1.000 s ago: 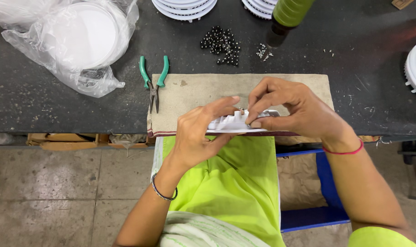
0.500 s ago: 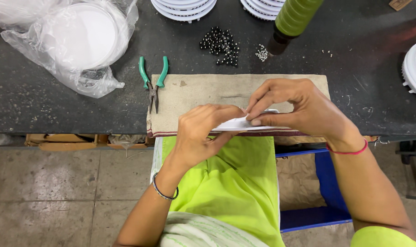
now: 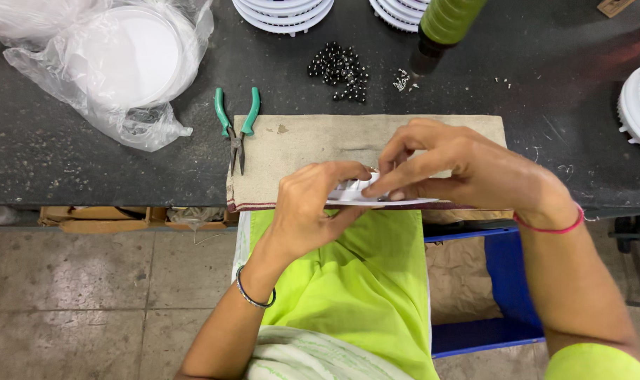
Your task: The person assembles round white LED ceiling light fixtures at a workbench. They place small screws and components onto the plastic base, flip the unit over, and use an electric screwdriver to drive screws into the center, then stack the finished fixture with completed units on the table.
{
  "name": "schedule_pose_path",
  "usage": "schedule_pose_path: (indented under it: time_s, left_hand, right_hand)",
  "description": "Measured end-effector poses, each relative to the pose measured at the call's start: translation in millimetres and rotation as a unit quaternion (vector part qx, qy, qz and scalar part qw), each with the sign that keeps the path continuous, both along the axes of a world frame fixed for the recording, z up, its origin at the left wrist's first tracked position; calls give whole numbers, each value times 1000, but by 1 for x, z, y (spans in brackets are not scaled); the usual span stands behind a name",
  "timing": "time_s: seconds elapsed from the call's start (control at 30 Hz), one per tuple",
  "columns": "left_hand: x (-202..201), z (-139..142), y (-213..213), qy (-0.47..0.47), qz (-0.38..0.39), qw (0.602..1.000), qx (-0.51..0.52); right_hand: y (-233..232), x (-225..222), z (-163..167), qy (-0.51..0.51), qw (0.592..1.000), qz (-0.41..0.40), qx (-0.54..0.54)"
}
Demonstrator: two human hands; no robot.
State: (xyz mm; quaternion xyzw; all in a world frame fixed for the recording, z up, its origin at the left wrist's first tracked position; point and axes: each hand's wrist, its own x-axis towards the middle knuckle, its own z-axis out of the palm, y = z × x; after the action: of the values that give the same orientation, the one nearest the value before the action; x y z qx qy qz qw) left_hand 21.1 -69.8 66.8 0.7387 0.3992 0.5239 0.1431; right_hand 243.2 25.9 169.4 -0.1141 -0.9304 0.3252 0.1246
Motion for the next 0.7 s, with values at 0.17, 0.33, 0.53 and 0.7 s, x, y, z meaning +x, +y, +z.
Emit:
schedule_pose_path:
  time_s: [0.17, 0.33, 0.53, 0.7]
  left_hand:
    - [0, 0, -2, 2, 1, 1000, 8]
    - [0, -1, -4, 0, 2, 1000, -1]
    - [-2, 0, 0, -5, 6, 1000, -4]
    - [-2, 1, 0, -7, 7, 1000, -10]
  right_hand:
    - [1, -7, 7, -4, 999, 36, 37]
    - [-1, -9, 7, 5, 996, 36, 76]
    - [-3, -2, 4, 10, 999, -30, 30]
    - [-2, 1, 6, -1, 999, -38, 26]
